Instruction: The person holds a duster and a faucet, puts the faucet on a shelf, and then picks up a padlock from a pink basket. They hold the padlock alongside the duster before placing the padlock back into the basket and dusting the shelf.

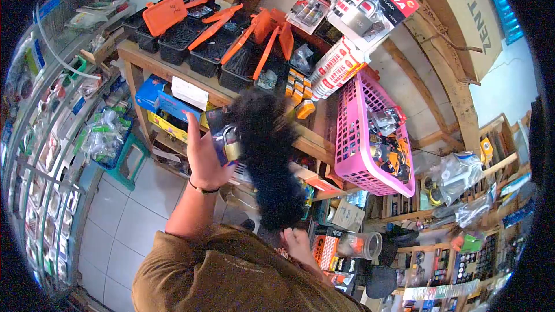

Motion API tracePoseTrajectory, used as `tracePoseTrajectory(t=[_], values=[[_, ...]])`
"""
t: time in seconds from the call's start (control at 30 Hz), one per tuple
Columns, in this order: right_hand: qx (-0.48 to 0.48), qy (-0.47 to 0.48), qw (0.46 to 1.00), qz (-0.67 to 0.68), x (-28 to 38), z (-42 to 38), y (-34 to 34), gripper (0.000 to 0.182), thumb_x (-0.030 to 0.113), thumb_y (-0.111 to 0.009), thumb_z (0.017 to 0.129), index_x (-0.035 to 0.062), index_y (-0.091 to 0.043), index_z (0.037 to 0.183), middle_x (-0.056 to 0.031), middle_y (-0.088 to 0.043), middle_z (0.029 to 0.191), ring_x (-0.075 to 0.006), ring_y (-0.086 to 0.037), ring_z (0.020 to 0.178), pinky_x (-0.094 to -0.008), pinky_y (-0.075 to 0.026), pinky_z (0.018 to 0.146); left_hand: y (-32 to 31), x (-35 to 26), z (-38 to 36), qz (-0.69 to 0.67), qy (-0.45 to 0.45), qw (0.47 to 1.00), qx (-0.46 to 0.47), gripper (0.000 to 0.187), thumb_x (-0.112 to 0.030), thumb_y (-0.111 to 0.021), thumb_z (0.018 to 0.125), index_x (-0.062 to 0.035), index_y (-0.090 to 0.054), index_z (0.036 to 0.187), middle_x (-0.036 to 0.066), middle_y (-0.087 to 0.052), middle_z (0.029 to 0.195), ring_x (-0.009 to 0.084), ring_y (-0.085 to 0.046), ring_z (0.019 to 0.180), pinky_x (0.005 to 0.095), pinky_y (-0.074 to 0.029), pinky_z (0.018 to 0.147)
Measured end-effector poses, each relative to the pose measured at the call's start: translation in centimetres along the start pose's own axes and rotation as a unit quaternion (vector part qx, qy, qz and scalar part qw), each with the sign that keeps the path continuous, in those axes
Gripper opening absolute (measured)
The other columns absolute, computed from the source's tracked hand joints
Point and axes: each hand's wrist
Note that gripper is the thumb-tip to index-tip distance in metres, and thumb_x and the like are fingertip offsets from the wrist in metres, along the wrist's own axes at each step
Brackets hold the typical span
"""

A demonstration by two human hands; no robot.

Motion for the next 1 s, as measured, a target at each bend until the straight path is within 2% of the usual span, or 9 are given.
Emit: tracePoseTrajectory(t=[0.07,0.13,0.27,0.43,0.53,0.67,0.83,0.93,1.0], values=[[0.020,0.029,0.997,-0.072,0.3,0.0,0.3,0.039,0.030,-0.049,0.084,-0.0008,-0.049,0.060,-0.0152,-0.042,0.048,-0.0202,-0.043,0.040,-0.0344,-0.034,0.041,1.6,-0.5,0.2,-0.154,0.050,0.986,0.032,0.085,-0.069,-0.034,0.073,-0.0051,-0.027,0.128,0.023,-0.042,0.120,0.0402,-0.044,0.105,0.0575,-0.031,0.089],[0.104,0.159,0.969,-0.157,1.1,0.3,0.5,0.039,0.026,-0.048,0.085,-0.0007,-0.049,0.056,-0.0024,-0.041,0.046,-0.0093,-0.037,0.043,-0.0297,-0.029,0.040,1.6,-0.3,0.9,0.058,0.037,0.987,0.147,0.082,-0.066,-0.035,0.074,-0.0046,-0.028,0.128,0.022,-0.039,0.123,0.0392,-0.043,0.107,0.0580,-0.030,0.090],[-0.030,0.038,0.999,-0.015,1.5,0.6,-0.2,0.036,0.021,-0.051,0.082,-0.0017,-0.047,0.056,-0.0097,-0.040,0.046,-0.0104,-0.039,0.044,-0.0308,-0.030,0.041,0.2,-0.8,0.1,-0.011,0.014,0.998,0.058,0.083,-0.067,-0.027,0.076,-0.0020,-0.030,0.127,0.020,-0.038,0.125,0.0347,-0.039,0.114,0.0482,-0.030,0.094],[0.047,0.172,0.973,-0.144,1.0,0.9,0.1,0.037,0.022,-0.052,0.082,-0.0019,-0.046,0.055,-0.0099,-0.038,0.045,-0.0142,-0.039,0.041,-0.0312,-0.030,0.040,2.4,-1.0,1.4,0.031,0.034,0.969,0.244,0.091,-0.072,-0.027,0.072,-0.0024,-0.020,0.131,0.022,-0.034,0.127,0.0387,-0.039,0.111,0.0544,-0.027,0.094],[0.018,0.036,0.999,-0.034,0.3,1.0,-0.6,0.037,0.027,-0.052,0.081,-0.0001,-0.047,0.057,-0.0162,-0.043,0.049,-0.0221,-0.043,0.040,-0.0354,-0.033,0.042,-1.2,-1.1,-0.3,-0.011,0.021,0.999,0.029,0.088,-0.071,-0.025,0.073,-0.0048,-0.022,0.131,0.020,-0.032,0.129,0.0365,-0.037,0.114,0.0509,-0.025,0.097],[0.061,0.176,0.968,-0.171,1.2,1.2,-0.5,0.038,0.029,-0.050,0.083,-0.0003,-0.051,0.059,-0.0144,-0.043,0.046,-0.0171,-0.042,0.036,-0.0330,-0.033,0.037,0.7,-1.6,1.0,0.034,0.029,0.981,0.191,0.086,-0.070,-0.029,0.073,-0.0055,-0.026,0.129,0.023,-0.031,0.129,0.0400,-0.036,0.114,0.0596,-0.030,0.088],[0.024,0.069,0.993,-0.096,1.0,1.3,-0.9,0.036,0.028,-0.050,0.083,-0.0010,-0.053,0.061,-0.0164,-0.044,0.048,-0.0235,-0.048,0.040,-0.0364,-0.037,0.042,-0.4,-1.3,-0.3,0.026,-0.014,0.999,0.038,0.087,-0.070,-0.024,0.075,-0.0023,-0.025,0.130,0.019,-0.035,0.127,0.0340,-0.038,0.114,0.0486,-0.028,0.095],[0.108,0.191,0.960,-0.177,1.4,1.4,-0.6,0.039,0.030,-0.049,0.083,-0.0019,-0.054,0.062,-0.0170,-0.045,0.049,-0.0235,-0.047,0.041,-0.0369,-0.036,0.043,1.8,-2.1,0.8,0.070,0.030,0.976,0.202,0.088,-0.070,-0.029,0.073,-0.0055,-0.020,0.132,0.020,-0.029,0.131,0.0364,-0.036,0.115,0.0536,-0.030,0.091],[0.029,0.061,0.992,-0.108,2.6,1.1,-0.7,0.042,0.031,-0.048,0.084,-0.0025,-0.051,0.059,-0.0168,-0.045,0.050,-0.0232,-0.045,0.041,-0.0373,-0.035,0.042,0.0,-2.1,-0.8,0.053,0.019,0.993,0.100,0.087,-0.070,-0.027,0.074,-0.0024,-0.026,0.129,0.019,-0.034,0.128,0.0342,-0.039,0.113,0.0457,-0.032,0.093]])
Point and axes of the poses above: each hand's wrist, its own z-axis towards the middle knuckle, its own y-axis out of the back of the hand, x = y × z
